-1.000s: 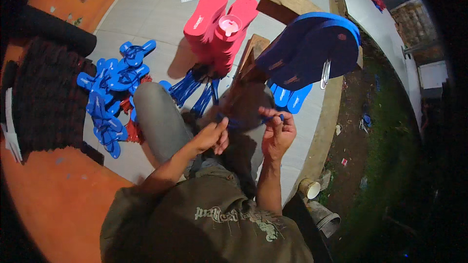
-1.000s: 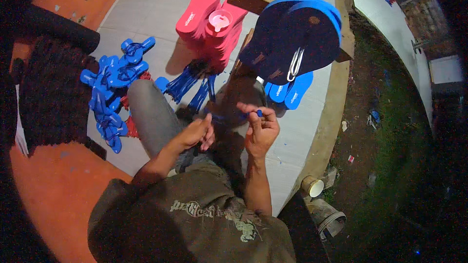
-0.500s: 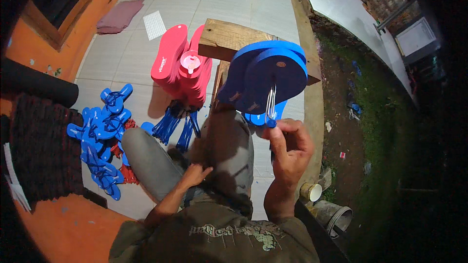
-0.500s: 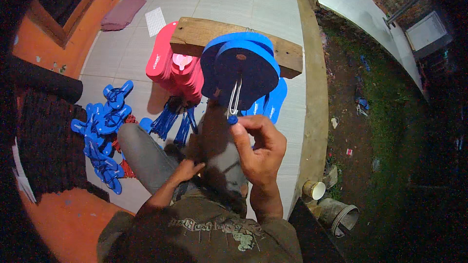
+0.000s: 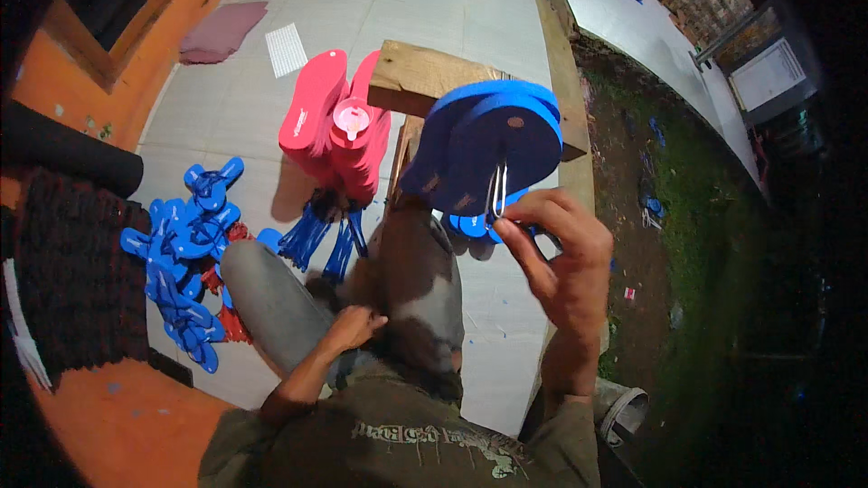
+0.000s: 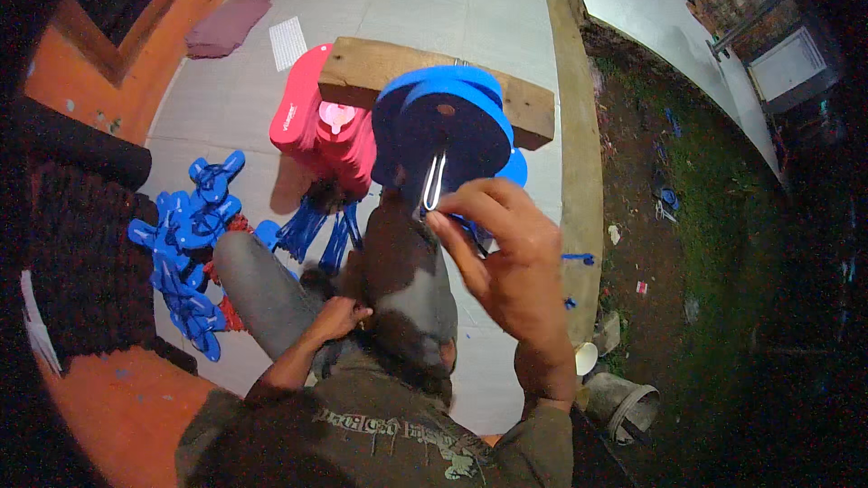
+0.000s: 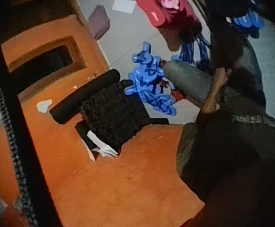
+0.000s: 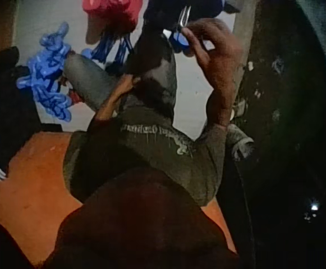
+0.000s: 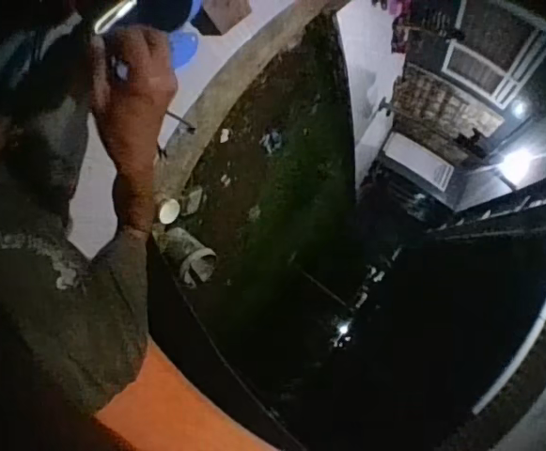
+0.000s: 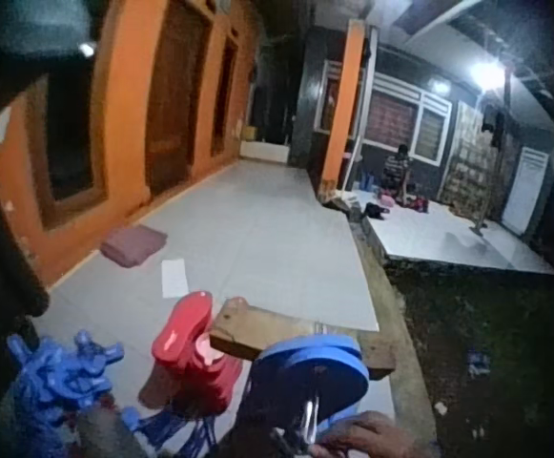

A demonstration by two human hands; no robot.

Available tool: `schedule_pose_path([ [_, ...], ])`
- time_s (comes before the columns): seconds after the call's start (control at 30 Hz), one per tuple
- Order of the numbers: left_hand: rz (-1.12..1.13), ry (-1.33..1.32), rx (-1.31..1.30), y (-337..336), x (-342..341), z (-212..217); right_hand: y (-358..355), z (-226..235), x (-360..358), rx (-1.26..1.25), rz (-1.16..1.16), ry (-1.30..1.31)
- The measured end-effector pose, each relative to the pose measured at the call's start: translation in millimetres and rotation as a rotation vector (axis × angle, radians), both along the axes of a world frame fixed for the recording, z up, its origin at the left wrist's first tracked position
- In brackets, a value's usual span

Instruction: The person assembles sandals by inserting straps into the precut holes of blue foam soles using a metal tool.

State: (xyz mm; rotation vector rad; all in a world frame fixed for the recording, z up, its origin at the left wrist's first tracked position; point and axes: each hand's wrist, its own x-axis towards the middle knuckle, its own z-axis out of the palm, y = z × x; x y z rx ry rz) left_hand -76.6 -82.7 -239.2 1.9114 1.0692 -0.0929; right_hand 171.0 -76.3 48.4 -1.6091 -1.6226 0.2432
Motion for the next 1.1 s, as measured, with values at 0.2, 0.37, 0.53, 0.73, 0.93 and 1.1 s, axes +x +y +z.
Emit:
schedule_pose_path([
  [0.2,0.089,-0.239,0.151,22,-3,70,21,-27,11,0.246,-0.259,0.052],
  [0.37,0.287,-0.516,0.126,59,14,134,33,-20,0,0.121,-0.297,0.264],
  [0.53,0.483,-1.047,0.562,101,85,213,28,-17,11,0.074,-0.143,0.604],
  [0.73,0.322,-0.962,0.709,110,134,241,25,-31,13,0.099,0.017,0.697],
  [0.93,0.385,-1.075,0.425,113,148,230,31,-20,8,-0.024,-0.069,0.587],
  [1.1,0.328,-1.260,0.622,105,136,255,4,-32,-29,0.133,-0.391,0.166],
])
